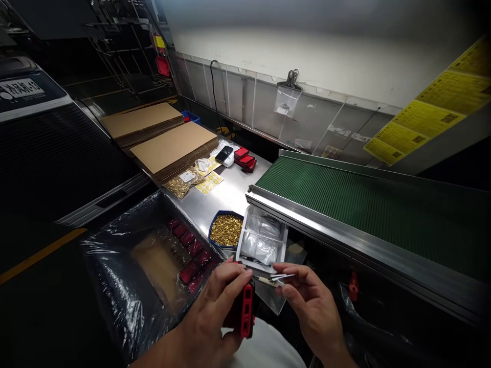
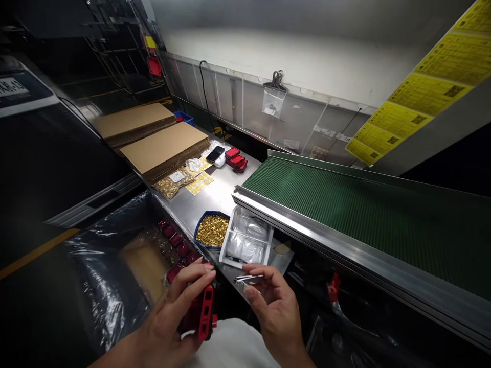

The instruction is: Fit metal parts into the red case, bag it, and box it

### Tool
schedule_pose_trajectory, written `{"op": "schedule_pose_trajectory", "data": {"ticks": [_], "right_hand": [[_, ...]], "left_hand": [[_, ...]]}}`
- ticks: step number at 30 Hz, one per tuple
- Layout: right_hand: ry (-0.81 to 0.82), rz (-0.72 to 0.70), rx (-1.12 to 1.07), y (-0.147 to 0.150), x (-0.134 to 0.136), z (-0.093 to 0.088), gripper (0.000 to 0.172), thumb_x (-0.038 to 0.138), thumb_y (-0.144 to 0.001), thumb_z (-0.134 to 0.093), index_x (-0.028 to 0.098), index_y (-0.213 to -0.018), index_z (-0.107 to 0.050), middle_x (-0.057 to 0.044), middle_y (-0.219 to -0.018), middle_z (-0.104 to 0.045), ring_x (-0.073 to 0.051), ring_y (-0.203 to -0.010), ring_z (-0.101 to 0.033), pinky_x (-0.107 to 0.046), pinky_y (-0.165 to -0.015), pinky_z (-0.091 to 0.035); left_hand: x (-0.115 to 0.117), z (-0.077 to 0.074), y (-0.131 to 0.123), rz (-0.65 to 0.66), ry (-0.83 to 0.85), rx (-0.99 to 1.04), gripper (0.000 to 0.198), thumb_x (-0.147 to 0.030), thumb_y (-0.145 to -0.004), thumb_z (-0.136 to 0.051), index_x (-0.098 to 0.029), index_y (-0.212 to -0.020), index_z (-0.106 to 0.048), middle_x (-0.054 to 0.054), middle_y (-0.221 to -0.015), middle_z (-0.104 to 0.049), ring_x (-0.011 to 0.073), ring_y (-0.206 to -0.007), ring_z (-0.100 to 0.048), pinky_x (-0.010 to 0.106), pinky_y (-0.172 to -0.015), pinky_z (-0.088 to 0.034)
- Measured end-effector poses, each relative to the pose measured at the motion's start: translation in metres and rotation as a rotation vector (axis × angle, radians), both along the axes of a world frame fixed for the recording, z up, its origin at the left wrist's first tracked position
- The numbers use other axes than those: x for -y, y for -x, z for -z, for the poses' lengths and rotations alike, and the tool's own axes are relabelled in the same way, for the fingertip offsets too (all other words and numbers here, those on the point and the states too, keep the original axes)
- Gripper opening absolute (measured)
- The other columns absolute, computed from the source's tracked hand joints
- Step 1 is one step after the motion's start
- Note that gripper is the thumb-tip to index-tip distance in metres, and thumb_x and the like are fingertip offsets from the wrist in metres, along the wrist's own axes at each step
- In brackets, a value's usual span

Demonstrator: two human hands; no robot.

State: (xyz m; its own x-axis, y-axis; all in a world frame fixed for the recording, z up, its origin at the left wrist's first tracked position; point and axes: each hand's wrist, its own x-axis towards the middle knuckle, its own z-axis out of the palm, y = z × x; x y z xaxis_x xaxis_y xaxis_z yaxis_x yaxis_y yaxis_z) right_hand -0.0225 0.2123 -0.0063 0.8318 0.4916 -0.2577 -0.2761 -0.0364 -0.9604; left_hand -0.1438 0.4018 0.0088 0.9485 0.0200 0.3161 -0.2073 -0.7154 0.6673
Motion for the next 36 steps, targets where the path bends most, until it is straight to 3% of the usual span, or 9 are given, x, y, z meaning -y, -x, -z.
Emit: {"op": "schedule_pose_trajectory", "data": {"ticks": [4, 7, 11, 16, 27, 36], "right_hand": [[-0.066, -0.035, -0.028, 0.006, -0.007, -0.032, 0.025, 0.034, -0.077, -0.076, 0.022, -0.095, -0.065, -0.010, -0.097, -0.073, -0.021, -0.081, -0.070, -0.033, -0.074, -0.059], [-0.067, -0.032, -0.007, 0.011, -0.009, -0.040, 0.025, 0.034, -0.078, -0.075, 0.023, -0.097, -0.064, -0.009, -0.096, -0.072, -0.022, -0.082, -0.069, -0.035, -0.075, -0.061], [-0.054, -0.111, 0.066, 0.012, -0.008, -0.038, 0.024, 0.031, -0.080, -0.073, 0.023, -0.101, -0.064, -0.009, -0.097, -0.072, -0.020, -0.081, -0.069, -0.034, -0.076, -0.062], [-0.016, -0.033, 0.047, 0.015, -0.011, -0.038, 0.022, 0.033, -0.080, -0.073, 0.023, -0.097, -0.065, -0.008, -0.094, -0.073, -0.020, -0.080, -0.069, -0.031, -0.073, -0.061], [-0.072, -0.139, 0.126, 0.010, -0.009, -0.036, 0.018, 0.024, -0.083, -0.071, 0.022, -0.099, -0.065, -0.008, -0.095, -0.073, -0.018, -0.078, -0.071, -0.028, -0.072, -0.063], [-0.072, -0.145, 0.243, 0.006, -0.008, -0.036, 0.016, 0.019, -0.087, -0.065, 0.026, -0.102, -0.063, -0.003, -0.095, -0.074, -0.014, -0.079, -0.073, -0.020, -0.072, -0.062]], "left_hand": [[-0.001, -0.007, 0.002, 0.057, 0.042, -0.011, 0.082, -0.005, -0.070, -0.054, -0.011, -0.148, -0.029, 0.018, -0.137, -0.038, 0.0331, -0.135, -0.037, 0.045, -0.115, -0.040], [-0.004, -0.012, 0.004, 0.120, 0.043, -0.016, 0.091, -0.004, -0.062, -0.052, -0.009, -0.150, -0.026, 0.018, -0.135, -0.040, 0.0349, -0.135, -0.037, 0.048, -0.116, -0.037], [-0.007, -0.017, 0.003, 0.140, 0.044, -0.013, 0.094, -0.003, -0.060, -0.052, -0.009, -0.150, -0.024, 0.018, -0.133, -0.041, 0.0343, -0.134, -0.036, 0.050, -0.118, -0.033], [-0.010, -0.017, 0.004, 0.169, 0.051, -0.044, 0.099, -0.002, -0.057, -0.053, -0.009, -0.150, -0.023, 0.018, -0.133, -0.038, 0.0339, -0.134, -0.036, 0.051, -0.120, -0.030], [-0.013, -0.016, 0.005, 0.188, 0.066, -0.061, 0.099, -0.002, -0.056, -0.050, -0.010, -0.150, -0.023, 0.017, -0.133, -0.037, 0.0333, -0.133, -0.034, 0.055, -0.121, -0.025], [-0.012, -0.018, 0.004, 0.220, 0.088, -0.027, 0.099, -0.001, -0.052, -0.049, -0.005, -0.148, -0.026, 0.015, -0.134, -0.034, 0.0302, -0.137, -0.027, 0.046, -0.124, -0.019]]}}
